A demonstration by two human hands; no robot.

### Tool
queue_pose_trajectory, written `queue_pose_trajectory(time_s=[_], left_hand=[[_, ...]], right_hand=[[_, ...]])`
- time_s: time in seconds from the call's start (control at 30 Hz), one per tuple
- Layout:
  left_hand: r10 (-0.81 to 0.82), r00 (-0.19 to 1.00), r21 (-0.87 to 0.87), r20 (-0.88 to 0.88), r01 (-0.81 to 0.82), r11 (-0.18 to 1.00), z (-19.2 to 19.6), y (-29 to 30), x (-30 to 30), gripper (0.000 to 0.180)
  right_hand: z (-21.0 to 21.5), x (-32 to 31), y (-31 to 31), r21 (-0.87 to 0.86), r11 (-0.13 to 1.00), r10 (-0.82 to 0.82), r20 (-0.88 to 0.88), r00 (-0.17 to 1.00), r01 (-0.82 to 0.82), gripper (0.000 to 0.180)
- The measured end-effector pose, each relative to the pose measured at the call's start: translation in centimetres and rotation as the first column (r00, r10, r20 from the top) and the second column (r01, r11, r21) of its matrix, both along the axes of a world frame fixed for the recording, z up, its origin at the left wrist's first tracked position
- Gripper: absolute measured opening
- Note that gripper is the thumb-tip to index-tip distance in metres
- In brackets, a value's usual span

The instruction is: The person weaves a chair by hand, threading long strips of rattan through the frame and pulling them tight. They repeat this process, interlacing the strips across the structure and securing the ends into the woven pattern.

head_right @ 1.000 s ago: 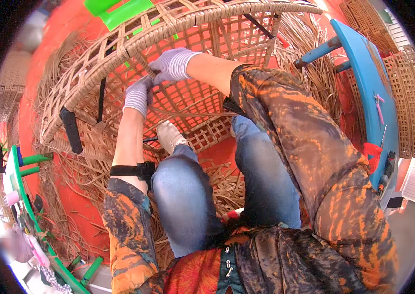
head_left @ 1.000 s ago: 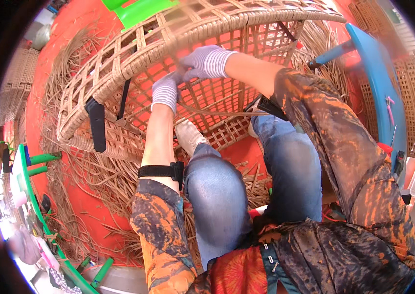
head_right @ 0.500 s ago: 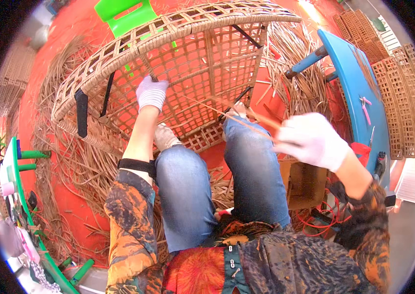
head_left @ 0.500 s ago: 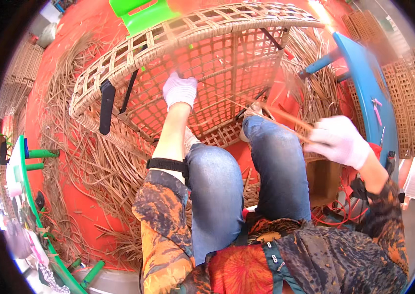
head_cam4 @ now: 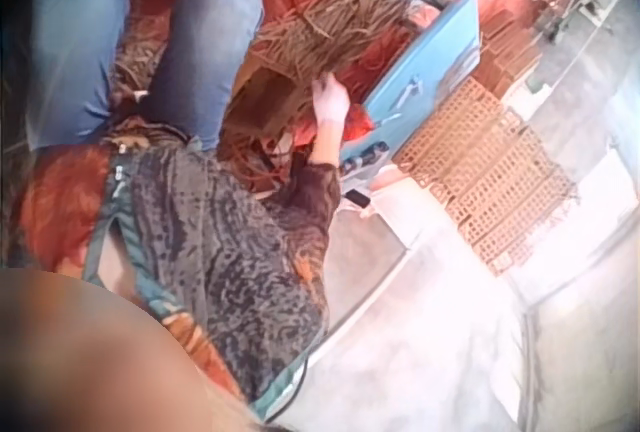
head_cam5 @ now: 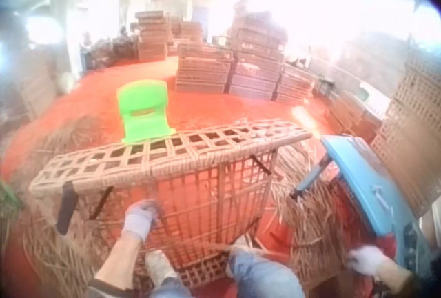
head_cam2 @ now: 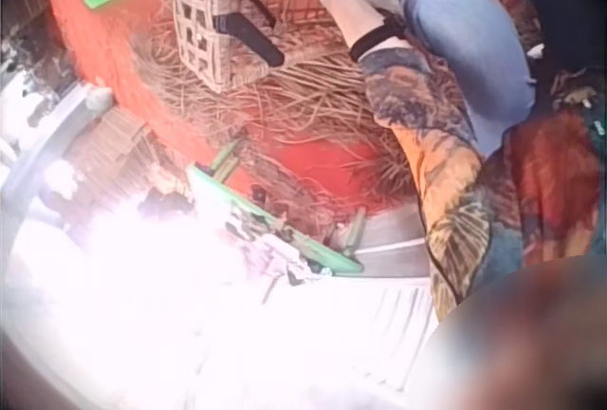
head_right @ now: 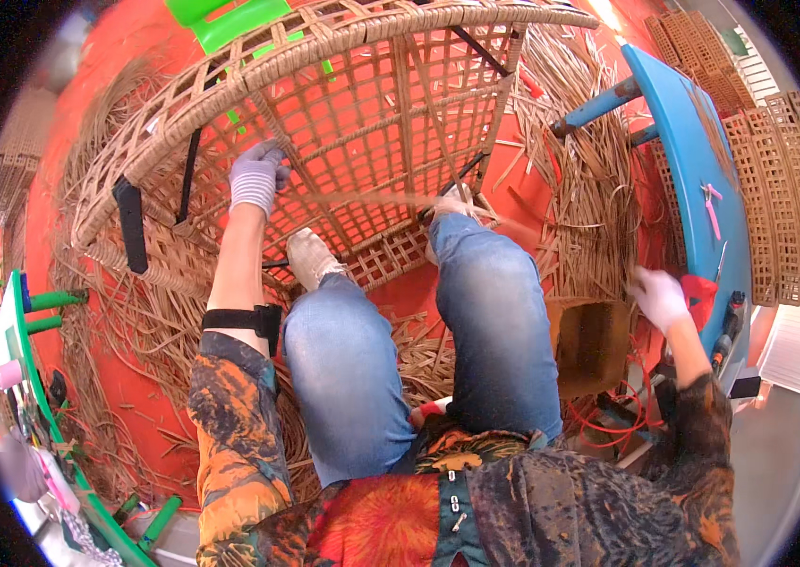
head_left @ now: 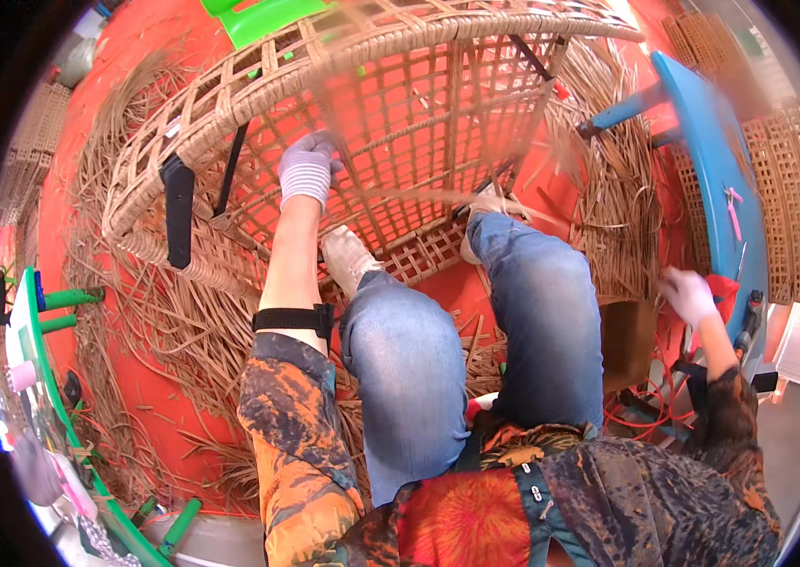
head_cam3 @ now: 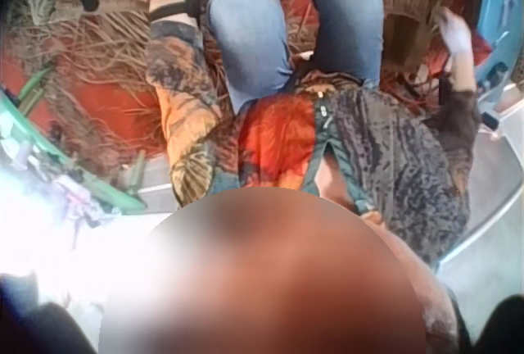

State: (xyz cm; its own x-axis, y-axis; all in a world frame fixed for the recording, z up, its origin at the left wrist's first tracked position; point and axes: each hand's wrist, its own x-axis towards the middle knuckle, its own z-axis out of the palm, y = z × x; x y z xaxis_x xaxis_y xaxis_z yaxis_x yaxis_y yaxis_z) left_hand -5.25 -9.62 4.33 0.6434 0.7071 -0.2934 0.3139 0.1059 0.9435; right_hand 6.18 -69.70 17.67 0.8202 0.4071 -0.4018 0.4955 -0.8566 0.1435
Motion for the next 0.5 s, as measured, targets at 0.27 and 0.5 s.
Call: queue_pose_trajectory(time_s=[0.27, 0.5], left_hand=[[-0.080, 0.990, -0.156, -0.120, 0.061, 0.986, 0.4, 0.8, 0.8, 0.029], [-0.070, 0.940, -0.331, -0.334, -0.048, 0.942, 0.5, 2.5, 0.8, 0.012]], right_hand=[[-5.5, 5.6, 35.9, 0.716, 0.558, 0.559, 0.048, 0.827, -0.419, 0.032], [-7.4, 2.2, 50.1, 0.694, 0.718, 0.560, -0.529, 0.637, -0.056, 0.033]])
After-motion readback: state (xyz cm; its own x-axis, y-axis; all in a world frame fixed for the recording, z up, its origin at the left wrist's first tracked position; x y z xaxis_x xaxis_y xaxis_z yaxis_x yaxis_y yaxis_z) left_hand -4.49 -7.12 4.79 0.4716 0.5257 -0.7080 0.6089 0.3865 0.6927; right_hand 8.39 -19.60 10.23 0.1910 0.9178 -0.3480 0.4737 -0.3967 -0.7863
